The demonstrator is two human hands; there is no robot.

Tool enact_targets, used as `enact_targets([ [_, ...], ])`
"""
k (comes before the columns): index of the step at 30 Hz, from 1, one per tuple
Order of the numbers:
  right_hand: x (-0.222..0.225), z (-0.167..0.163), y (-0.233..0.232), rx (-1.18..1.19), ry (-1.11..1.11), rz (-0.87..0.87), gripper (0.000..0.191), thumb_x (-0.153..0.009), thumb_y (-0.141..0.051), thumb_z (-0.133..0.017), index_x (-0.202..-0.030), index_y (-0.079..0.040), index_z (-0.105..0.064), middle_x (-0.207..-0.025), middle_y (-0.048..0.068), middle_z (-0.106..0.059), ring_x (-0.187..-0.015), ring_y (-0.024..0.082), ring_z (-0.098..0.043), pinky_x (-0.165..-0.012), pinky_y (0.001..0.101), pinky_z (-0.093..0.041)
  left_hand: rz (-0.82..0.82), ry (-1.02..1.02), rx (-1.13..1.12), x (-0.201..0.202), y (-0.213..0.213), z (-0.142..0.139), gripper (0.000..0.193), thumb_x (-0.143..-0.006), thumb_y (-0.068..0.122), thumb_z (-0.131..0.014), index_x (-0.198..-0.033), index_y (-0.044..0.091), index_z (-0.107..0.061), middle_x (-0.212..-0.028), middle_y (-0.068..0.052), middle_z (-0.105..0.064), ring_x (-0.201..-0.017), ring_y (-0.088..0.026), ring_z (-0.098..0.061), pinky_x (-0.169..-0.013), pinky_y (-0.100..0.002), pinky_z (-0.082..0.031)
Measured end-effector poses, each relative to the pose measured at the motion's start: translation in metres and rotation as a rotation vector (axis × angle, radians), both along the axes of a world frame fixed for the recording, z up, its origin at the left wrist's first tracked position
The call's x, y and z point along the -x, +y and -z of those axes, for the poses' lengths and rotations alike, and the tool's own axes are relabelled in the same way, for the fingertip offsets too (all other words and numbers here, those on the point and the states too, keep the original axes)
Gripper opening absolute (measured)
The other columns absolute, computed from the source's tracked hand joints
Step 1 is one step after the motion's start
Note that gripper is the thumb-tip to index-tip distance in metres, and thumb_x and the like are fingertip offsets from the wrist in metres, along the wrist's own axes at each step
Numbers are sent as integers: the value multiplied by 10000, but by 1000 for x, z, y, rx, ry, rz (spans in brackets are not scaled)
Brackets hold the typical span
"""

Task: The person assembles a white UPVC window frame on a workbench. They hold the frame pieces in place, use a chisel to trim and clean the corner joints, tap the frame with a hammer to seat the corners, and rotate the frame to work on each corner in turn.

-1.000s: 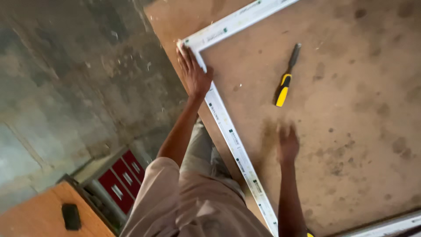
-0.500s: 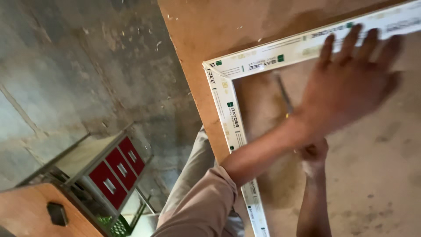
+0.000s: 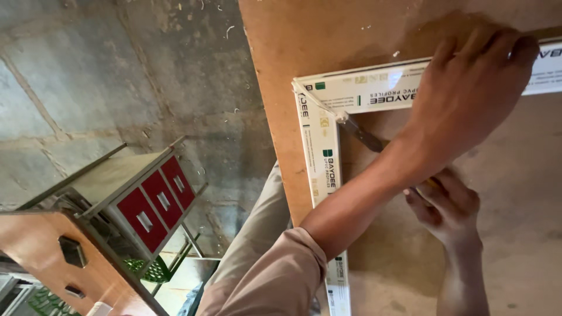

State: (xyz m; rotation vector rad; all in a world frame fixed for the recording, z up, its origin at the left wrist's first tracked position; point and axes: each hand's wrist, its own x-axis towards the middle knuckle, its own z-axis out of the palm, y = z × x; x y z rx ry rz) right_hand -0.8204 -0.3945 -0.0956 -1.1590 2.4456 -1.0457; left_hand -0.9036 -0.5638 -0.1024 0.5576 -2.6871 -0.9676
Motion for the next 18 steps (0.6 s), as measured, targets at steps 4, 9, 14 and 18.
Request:
enact_targets([
  [4, -1, 16, 9, -10, 60, -61, 296, -765, -15, -855, -1046, -60, -773, -1077, 128, -709, -887, 284, -719, -748, 406, -595, -46, 19, -9, 10, 2, 7, 199, -990, 179, -621, -1181, 130, -654, -1195, -9, -629, -1180, -206, -582, -937, -420, -500],
  [9, -5, 46, 26, 109, 85, -66, 253, -754, -76, -868, -967, -68, -731, -1152, 150, -714, -893, 335, -717, -747, 424, -574, -48, -42, 59, 3, 13, 2, 262, -1002, 177, -632, -1257, 119, -644, -1228, -5, -620, -1183, -193, -567, -915, -446, -493],
  [14, -1, 45, 21, 144, 97, -93, 227, -786, -58, -832, -989, -68, -730, -1130, 145, -708, -947, 355, -737, -747, 418, -590, -51, 9, 10, 5, 5, 0, 268, -995, 170, -641, -1258, 118, -637, -1215, -5, -615, -1200, -200, -574, -869, -441, -495],
  [18, -4, 19, 12, 26, 128, -123, 284, -811, -70, -842, -1069, -78, -725, -1096, 146, -684, -876, 312, -715, -682, 400, -577, -12, -13, 23, 6, 0, 1, 241, -935, 187, -655, -1163, 109, -652, -1196, -15, -626, -1229, -213, -587, -838, -456, -497],
])
